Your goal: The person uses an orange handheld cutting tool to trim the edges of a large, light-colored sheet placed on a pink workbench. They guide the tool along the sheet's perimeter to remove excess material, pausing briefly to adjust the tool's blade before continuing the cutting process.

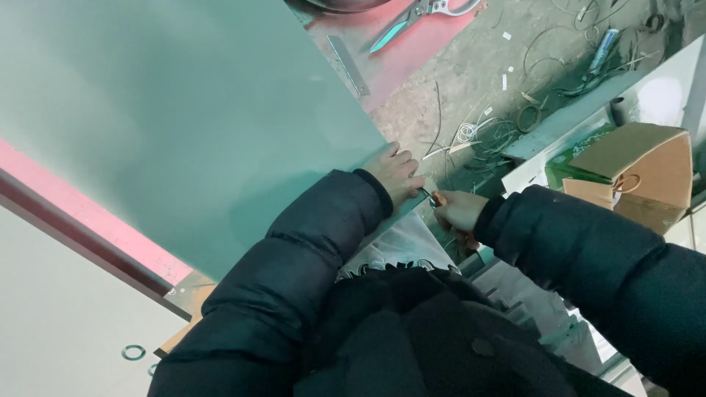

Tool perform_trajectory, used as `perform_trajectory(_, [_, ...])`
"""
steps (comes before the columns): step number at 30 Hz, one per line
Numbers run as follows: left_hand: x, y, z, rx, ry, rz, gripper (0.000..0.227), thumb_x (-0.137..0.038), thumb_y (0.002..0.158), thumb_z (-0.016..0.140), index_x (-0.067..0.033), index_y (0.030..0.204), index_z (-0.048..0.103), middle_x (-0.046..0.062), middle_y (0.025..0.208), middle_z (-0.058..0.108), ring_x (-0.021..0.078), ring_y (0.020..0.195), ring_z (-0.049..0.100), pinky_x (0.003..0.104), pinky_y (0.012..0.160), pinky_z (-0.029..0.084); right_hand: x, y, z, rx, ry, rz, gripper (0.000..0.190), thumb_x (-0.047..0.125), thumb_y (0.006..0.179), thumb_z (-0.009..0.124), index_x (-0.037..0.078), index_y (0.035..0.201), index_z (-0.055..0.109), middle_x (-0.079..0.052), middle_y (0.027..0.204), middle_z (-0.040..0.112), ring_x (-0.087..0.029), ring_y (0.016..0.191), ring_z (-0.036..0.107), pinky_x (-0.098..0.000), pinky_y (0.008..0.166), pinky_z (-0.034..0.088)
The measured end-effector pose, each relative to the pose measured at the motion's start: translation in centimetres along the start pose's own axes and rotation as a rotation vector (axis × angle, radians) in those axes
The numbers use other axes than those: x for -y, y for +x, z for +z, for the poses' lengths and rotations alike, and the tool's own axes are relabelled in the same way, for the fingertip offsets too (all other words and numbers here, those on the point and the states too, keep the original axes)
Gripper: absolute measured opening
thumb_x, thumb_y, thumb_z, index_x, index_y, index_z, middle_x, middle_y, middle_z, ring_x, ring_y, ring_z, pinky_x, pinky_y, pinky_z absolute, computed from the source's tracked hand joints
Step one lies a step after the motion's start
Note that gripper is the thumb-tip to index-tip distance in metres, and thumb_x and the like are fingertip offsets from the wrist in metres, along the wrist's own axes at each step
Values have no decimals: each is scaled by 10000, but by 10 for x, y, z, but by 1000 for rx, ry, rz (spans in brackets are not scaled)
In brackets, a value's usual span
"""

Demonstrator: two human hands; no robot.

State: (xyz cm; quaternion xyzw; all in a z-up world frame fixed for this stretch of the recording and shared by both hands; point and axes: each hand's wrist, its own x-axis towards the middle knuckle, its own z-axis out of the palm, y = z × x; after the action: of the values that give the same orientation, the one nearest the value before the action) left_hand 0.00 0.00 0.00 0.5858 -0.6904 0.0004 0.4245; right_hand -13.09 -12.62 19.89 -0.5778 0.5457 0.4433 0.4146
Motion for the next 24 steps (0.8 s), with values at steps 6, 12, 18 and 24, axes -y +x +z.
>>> perform_trajectory(6, [1,-2,6,-10,11,40,239,-417,1009,802,-227,936,677,72,844,598,325,787,528,539,886,441,-8,19,0,0,-179,20,190,232,966,700,104,999,837,-158,825,825,-334,667,772,-397,527,567])
perform_trajectory(12, [1,-3,10,-35,25,64,252,-414,1130,666,-224,965,652,56,882,584,300,817,529,531,934,459,-20,14,9,-22,-88,58,200,204,940,764,95,1082,852,-178,803,805,-331,610,760,-427,490,596])
perform_trajectory(18, [-3,2,0,-31,37,57,197,-398,1099,667,-234,992,652,18,887,575,293,828,537,540,966,474,-16,17,9,-17,-55,111,211,191,978,736,90,1118,856,-179,805,809,-340,595,758,-456,489,642])
perform_trajectory(24, [-8,13,-27,-73,26,69,322,-479,1110,635,-211,932,639,45,839,544,295,819,537,568,961,483,-4,-4,15,-52,-359,7,252,328,921,800,102,1001,877,-179,871,872,-410,994,867,-509,871,670])
